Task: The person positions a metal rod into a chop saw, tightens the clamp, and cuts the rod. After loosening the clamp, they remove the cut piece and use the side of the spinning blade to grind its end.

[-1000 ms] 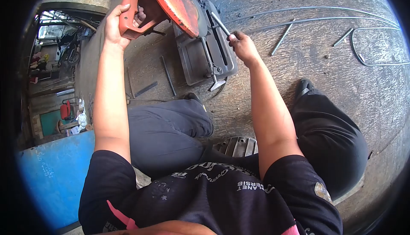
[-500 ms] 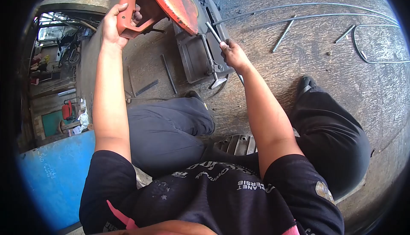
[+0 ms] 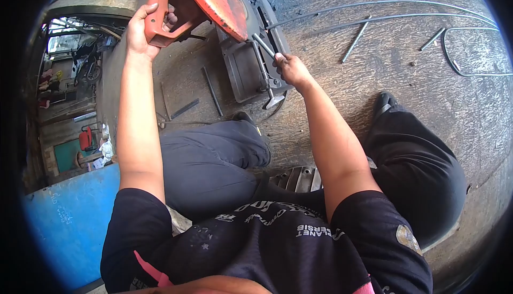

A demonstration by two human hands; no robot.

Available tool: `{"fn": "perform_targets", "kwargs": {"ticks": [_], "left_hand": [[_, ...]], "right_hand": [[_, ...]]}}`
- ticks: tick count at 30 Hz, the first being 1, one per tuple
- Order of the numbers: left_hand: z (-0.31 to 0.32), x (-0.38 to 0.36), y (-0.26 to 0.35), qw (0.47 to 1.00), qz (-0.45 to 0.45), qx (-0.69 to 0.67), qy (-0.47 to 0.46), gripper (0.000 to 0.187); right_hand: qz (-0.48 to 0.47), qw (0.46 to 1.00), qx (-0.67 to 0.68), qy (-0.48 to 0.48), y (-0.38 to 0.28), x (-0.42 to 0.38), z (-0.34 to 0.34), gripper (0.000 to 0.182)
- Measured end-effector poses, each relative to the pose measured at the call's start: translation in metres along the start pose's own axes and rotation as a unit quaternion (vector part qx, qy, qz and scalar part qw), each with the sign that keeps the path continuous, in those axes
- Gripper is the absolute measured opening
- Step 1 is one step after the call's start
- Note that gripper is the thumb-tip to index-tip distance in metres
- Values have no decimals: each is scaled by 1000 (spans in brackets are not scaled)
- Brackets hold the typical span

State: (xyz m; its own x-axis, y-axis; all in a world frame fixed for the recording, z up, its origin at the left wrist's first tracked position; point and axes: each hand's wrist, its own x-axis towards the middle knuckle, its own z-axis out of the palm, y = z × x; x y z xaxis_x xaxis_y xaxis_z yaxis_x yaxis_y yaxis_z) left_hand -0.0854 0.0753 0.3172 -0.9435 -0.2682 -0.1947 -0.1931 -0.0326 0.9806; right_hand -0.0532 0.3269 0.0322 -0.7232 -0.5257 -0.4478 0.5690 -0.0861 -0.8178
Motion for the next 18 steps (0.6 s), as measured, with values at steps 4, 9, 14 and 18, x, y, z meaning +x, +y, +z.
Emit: {"fn": "perform_targets", "kwargs": {"ticks": [4,9,14,18], "left_hand": [[3,-3,0,1000,-8,-6,7,44],[3,-3,1,1000,0,-1,9,44],[5,-4,2,1000,-12,-8,11,44],[3,-3,2,1000,-11,-5,-1,44]], "right_hand": [[-19,1000,-22,7,3,5,-2,38],[-83,985,-141,60,-8,1,0,37],[-115,953,-262,102,-2,5,-4,35],[-123,946,-277,115,-4,3,-2,32]]}}
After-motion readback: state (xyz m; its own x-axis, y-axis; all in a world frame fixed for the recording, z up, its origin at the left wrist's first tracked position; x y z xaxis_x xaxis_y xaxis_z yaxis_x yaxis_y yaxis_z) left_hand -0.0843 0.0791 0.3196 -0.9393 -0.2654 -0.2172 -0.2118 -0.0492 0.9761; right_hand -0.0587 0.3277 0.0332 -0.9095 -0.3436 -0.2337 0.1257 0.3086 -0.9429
